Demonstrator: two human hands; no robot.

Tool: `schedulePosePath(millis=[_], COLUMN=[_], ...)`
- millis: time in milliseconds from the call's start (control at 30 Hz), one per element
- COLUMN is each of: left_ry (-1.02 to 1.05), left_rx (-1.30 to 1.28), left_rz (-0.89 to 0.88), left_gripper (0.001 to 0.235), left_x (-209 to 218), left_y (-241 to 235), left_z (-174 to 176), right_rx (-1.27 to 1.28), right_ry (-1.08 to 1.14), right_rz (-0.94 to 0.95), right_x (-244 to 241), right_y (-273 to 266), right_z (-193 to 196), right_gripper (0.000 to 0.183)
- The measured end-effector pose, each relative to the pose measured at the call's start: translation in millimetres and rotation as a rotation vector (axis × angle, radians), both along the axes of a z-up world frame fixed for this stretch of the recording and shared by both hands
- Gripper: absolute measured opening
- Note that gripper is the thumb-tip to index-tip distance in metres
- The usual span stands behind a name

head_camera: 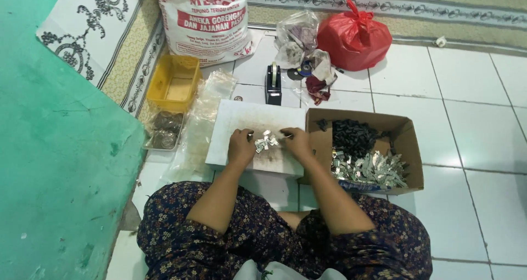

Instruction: The person sits on the floor and places small round metal parts into a clear plastic bag, then seals the bag. Afterward, the person picks up small rectangular metal pieces from a cardboard box and places them onto a white board.

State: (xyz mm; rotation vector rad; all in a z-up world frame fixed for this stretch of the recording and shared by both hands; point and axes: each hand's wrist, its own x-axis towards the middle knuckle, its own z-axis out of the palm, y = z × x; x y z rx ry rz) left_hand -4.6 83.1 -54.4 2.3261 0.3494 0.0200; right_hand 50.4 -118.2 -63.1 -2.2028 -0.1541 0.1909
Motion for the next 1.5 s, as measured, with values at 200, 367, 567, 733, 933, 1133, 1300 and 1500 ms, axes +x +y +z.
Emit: schedulePosePath(millis=[200, 367, 567, 733, 933, 1133, 1300, 1500], left_ry=[-0.204, -0.272, -0.037, -0.043, -0.094, 0.169, 0.093, 0.278], left_rx=[-0.027, -0.045, 0.104, 0.434, 0.446, 0.246, 0.013, -0.413], left_rz=[-0.164, -0.450, -0.716, -0.870, -0.848, -0.790, -0.760, -0.519], left_gripper=[0.028, 0.028, 0.023, 0.019, 0.015, 0.021, 0.017, 0.020], left_x=[-4.6, 8.6, 15.0, 43.7, 47.1, 42.3, 45.8, 38.1], left_y=[-40.9, -128.6, -245.6, -295.7, -283.5, -271.3, -268.7, -253.3], left_z=[41.1, 17.4, -15.8, -131.2, -110.7, -93.9, -103.1, -62.6], right_rx=[-0.222, -0.388, -0.407, -0.483, -0.556, -0.464, -0.379, -0.106], right_ry=[0.000, 0.134, 0.252, 0.282, 0.350, 0.414, 0.410, 0.445], right_rz=[-0.146, -0.168, -0.110, -0.096, -0.029, -0.005, -0.070, -0.151], right_x=[11.3, -10.3, -12.6, -7.1, -17.7, -23.2, -16.8, -21.3], right_y=[-139.5, -219.1, -257.6, -259.1, -235.5, -228.7, -239.6, -251.5], right_z=[24.7, 9.6, -75.8, -107.8, -73.7, -47.4, -61.1, -45.7], right_gripper=[0.033, 0.034, 0.036, 0.041, 0.042, 0.040, 0.032, 0.028])
